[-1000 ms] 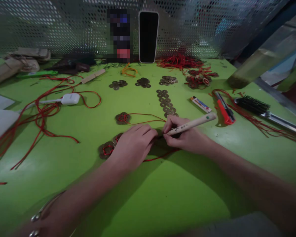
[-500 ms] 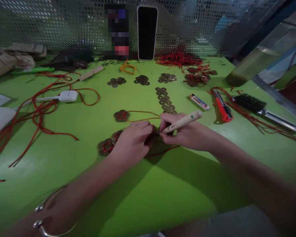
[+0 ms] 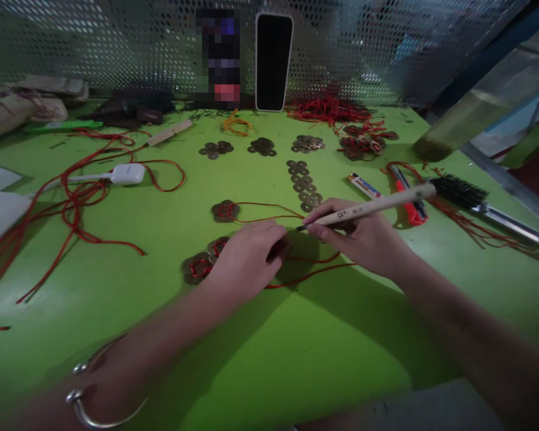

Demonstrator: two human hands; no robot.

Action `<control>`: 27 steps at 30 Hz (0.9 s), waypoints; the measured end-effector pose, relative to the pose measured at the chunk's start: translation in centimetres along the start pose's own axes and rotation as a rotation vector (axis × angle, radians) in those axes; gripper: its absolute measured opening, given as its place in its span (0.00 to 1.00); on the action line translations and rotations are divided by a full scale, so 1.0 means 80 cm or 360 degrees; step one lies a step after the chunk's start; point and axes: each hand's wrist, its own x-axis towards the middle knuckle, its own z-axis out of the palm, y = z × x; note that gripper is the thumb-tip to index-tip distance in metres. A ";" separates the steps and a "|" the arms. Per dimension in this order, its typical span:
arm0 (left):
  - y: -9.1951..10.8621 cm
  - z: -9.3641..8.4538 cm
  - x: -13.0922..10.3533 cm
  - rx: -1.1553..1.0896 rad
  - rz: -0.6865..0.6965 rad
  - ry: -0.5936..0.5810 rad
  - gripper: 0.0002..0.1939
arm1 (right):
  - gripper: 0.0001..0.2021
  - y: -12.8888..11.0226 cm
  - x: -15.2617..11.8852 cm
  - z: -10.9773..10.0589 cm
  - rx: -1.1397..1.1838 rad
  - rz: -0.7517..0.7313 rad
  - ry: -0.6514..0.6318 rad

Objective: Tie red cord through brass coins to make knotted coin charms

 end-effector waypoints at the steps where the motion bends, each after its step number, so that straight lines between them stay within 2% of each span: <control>1: -0.001 0.001 0.000 -0.0016 -0.0005 -0.0013 0.05 | 0.06 0.002 -0.001 0.002 -0.0025 0.0003 -0.0018; 6: -0.004 0.003 -0.002 0.0006 0.0040 -0.0015 0.06 | 0.09 0.010 -0.004 0.014 -0.0212 -0.0004 -0.0160; 17: -0.001 0.001 0.000 0.0081 0.0076 0.0025 0.04 | 0.07 0.013 -0.004 0.027 -0.0361 -0.0130 -0.0183; 27: 0.001 0.001 0.000 0.0098 0.0087 0.0010 0.04 | 0.07 0.007 -0.002 0.026 -0.0482 -0.0075 -0.0260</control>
